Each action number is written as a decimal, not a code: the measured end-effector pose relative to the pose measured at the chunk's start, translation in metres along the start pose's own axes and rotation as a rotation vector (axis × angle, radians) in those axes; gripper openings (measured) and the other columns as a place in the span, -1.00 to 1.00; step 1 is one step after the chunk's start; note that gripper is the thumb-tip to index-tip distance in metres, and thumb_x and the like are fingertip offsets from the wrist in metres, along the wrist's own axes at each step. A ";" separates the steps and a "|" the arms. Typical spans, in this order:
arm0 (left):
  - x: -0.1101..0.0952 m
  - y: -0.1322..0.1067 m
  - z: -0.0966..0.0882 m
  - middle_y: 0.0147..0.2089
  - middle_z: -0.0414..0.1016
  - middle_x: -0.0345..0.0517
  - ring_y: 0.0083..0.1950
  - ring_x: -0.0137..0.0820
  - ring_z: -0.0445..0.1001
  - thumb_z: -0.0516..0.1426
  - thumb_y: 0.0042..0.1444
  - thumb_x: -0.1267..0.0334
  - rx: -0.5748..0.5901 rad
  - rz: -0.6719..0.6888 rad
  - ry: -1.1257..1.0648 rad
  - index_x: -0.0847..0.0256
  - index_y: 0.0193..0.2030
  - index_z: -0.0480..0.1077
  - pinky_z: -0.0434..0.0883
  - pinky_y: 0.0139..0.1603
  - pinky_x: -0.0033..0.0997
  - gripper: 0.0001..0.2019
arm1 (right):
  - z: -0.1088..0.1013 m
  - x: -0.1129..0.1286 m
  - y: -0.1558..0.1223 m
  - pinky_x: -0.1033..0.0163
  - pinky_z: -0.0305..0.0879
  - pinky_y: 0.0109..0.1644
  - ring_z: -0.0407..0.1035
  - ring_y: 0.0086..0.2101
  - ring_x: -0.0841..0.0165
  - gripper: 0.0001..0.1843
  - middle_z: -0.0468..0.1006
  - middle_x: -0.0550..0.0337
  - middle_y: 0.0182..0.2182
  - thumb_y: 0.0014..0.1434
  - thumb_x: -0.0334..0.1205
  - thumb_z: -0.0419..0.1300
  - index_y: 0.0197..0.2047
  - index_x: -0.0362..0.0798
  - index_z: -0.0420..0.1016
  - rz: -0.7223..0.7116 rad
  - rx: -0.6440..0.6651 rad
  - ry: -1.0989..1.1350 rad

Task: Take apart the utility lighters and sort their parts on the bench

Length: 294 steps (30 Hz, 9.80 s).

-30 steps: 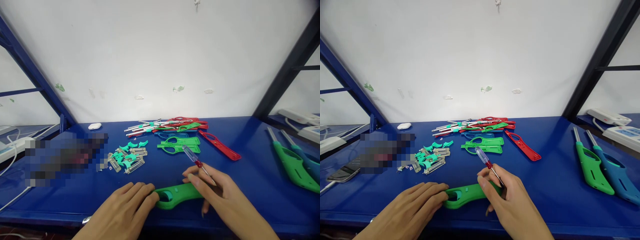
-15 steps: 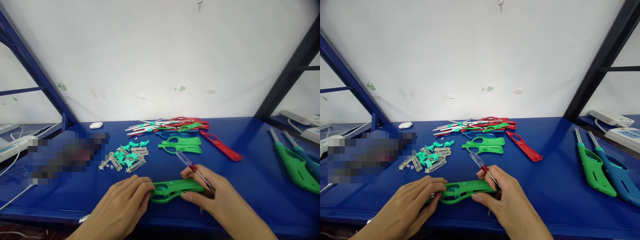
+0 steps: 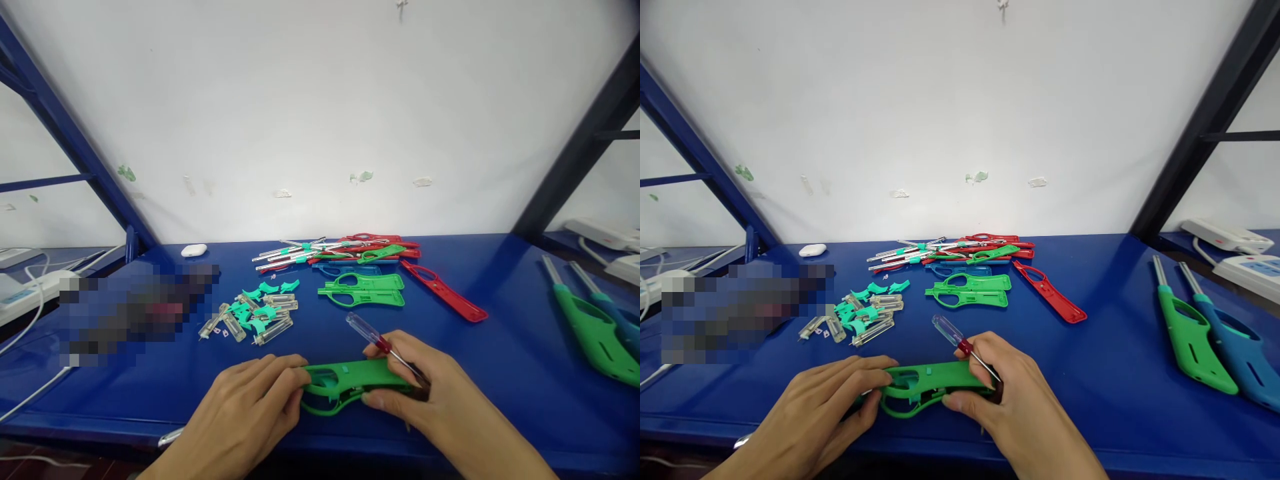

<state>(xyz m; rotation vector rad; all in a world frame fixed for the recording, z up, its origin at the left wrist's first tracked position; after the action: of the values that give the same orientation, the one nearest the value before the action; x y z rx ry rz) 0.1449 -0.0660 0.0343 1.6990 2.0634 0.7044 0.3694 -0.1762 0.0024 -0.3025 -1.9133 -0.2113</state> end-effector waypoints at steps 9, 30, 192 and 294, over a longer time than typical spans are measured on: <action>0.003 0.001 -0.001 -0.16 0.70 -0.21 -0.25 -0.48 0.72 -0.03 0.48 0.40 0.012 -0.061 -0.043 0.13 0.02 0.35 0.61 -0.20 -0.59 -0.83 | 0.001 -0.004 -0.001 0.30 0.35 -0.35 0.40 -0.33 0.30 -0.63 0.49 0.26 -0.26 0.08 -0.17 0.43 -0.03 0.09 0.53 0.024 0.002 0.065; 0.022 0.044 -0.010 -0.25 0.70 -0.33 -0.60 -0.47 0.41 0.03 0.50 0.21 0.113 -0.422 -0.125 0.07 0.15 0.43 0.29 -0.57 -0.49 -0.79 | -0.004 -0.011 -0.003 0.28 0.38 -0.49 0.34 -0.52 0.45 -0.46 0.48 0.20 -0.08 0.27 0.18 0.33 0.14 0.10 0.30 0.012 -0.179 0.135; 0.072 0.013 -0.025 -0.42 0.61 -0.28 -0.43 -0.41 0.40 0.20 0.32 0.05 -0.027 -0.759 -0.492 0.08 -0.26 0.64 0.29 -0.40 -0.41 -0.76 | 0.048 0.095 0.087 0.20 0.32 -0.24 0.60 -0.18 0.20 -0.43 0.32 0.30 -0.54 0.28 -0.24 0.32 -0.53 0.06 -0.03 -0.631 -0.064 0.023; 0.023 0.010 -0.012 -0.27 0.66 -0.23 -0.45 -0.23 0.62 -0.15 0.60 0.16 0.132 -0.234 0.243 0.06 -0.05 0.34 0.09 -0.52 -0.28 -0.72 | 0.061 0.053 0.114 0.27 -0.11 -0.52 0.02 -0.55 0.46 -0.68 0.31 0.31 -0.42 0.43 0.12 0.20 -0.17 0.07 0.57 -0.490 -0.163 0.439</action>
<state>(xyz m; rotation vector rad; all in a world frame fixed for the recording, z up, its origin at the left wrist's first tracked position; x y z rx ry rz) 0.1417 -0.0437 0.0506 1.4632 2.4761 0.7424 0.3328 -0.0449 0.0302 0.1093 -1.5058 -0.7031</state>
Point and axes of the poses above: each hand's wrist, its own y-axis towards the middle knuckle, its own z-axis out of the palm, x = y × z, the point moved 2 cm from there along y, towards the middle knuckle
